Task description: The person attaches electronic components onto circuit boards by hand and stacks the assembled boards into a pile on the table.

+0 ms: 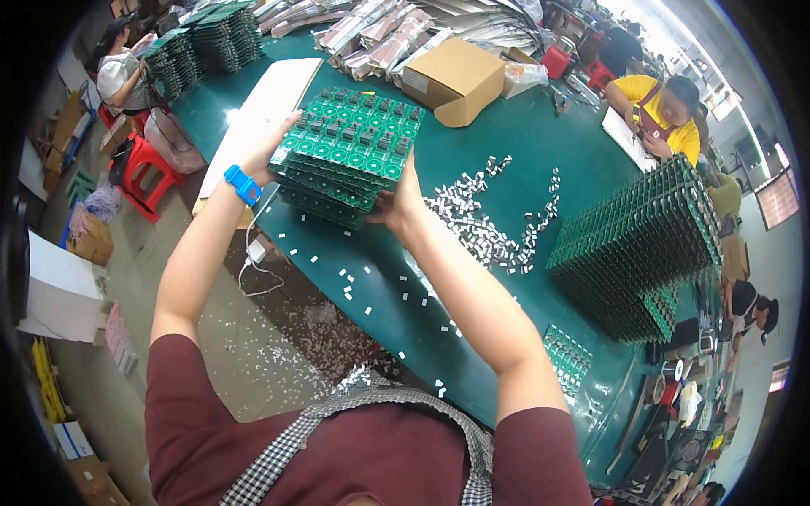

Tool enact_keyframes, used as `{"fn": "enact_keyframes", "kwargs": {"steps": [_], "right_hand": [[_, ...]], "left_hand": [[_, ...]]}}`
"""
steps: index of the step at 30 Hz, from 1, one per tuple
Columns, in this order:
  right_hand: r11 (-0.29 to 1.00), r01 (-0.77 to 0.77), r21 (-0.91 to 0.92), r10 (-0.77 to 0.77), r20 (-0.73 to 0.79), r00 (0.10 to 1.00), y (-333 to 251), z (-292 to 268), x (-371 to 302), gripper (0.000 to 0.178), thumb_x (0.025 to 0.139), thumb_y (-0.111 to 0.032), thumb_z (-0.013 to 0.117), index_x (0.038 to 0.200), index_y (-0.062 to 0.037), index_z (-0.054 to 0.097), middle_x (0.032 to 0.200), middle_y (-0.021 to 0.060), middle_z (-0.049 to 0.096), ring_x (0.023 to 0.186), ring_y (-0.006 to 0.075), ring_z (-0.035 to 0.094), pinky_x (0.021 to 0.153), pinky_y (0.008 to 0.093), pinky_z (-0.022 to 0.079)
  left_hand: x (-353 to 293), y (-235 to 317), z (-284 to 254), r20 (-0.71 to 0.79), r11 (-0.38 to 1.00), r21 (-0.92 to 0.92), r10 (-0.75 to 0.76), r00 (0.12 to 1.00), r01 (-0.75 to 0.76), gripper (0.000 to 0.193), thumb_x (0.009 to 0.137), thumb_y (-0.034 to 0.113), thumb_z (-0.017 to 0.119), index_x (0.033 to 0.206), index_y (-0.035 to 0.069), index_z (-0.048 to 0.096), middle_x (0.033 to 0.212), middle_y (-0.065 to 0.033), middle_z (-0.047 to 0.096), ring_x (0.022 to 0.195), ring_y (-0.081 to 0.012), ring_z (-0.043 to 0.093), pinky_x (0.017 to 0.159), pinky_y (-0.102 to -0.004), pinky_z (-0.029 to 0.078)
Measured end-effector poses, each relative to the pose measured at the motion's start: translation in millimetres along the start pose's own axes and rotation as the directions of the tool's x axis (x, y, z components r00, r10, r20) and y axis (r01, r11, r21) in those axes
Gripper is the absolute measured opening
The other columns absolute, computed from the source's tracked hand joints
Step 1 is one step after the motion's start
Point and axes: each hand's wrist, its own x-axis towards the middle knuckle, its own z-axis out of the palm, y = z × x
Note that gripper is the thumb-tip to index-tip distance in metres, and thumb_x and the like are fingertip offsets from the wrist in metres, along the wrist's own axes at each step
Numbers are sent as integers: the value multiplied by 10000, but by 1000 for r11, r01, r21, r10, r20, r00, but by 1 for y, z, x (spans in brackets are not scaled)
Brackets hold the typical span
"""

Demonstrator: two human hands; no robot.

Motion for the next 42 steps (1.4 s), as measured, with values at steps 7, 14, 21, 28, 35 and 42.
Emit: {"fn": "enact_keyframes", "kwargs": {"steps": [7, 14, 21, 28, 35, 42], "right_hand": [[998, 16, -66, -17, -7, 1000, -13, -24, -90, 725, 813, -665, 402, 1344, -173, 444, 1400, 129, 411, 1277, 372, 360, 992, 669, 212], [982, 184, 41, -177, -124, 976, 3, -100, -232, 519, 905, -492, 444, 1289, -145, 489, 1260, 79, 540, 1101, 265, 541, 900, 518, 430], [932, 332, -145, -361, -302, 882, -5, -217, -353, 575, 884, -556, 418, 1196, -92, 549, 1147, 122, 594, 1048, 290, 560, 874, 540, 435], [922, 386, -15, -379, -234, 895, -7, -331, -373, 458, 916, -407, 470, 1245, -95, 534, 1176, 97, 608, 1008, 222, 609, 837, 431, 499], [938, 342, 64, -284, -423, 860, 26, -359, -368, 357, 914, -304, 490, 1184, -81, 561, 1126, 79, 616, 967, 212, 607, 796, 386, 496], [916, 380, 131, -269, -503, 822, 34, -370, -361, 430, 944, -323, 460, 1291, -71, 478, 1184, 87, 586, 1088, 203, 566, 886, 360, 485]], "left_hand": [[-28, -25, 26, 282, 974, -220, 123, 951, -61, 608, 898, 506, 525, 1323, 76, 460, 1251, -90, 560, 1090, -194, 574, 916, -332, 476], [-112, -40, 121, 455, 957, -225, -62, 888, 183, 562, 941, 487, 438, 1323, 75, 458, 1252, -88, 566, 1097, -202, 582, 952, -333, 456], [-191, -73, 276, 671, 947, -236, -2, 741, 217, 572, 940, 506, 433, 1278, 47, 480, 1183, -120, 594, 1042, -196, 605, 897, -323, 493], [-204, -133, 369, 719, 934, -239, -14, 695, 267, 579, 953, 514, 382, 1281, 48, 482, 1201, -80, 590, 1056, -174, 593, 912, -314, 468], [-186, -166, 368, 603, 990, -11, -104, 791, 139, 781, 903, 600, 419, 1398, 10, 287, 1386, -101, 395, 1267, -198, 373, 1048, -365, 279], [-172, -164, 364, 569, 977, -22, -163, 806, 213, 712, 937, 577, 347, 1447, 93, 237, 1406, -81, 384, 1281, -204, 367, 1063, -388, 267]]}}
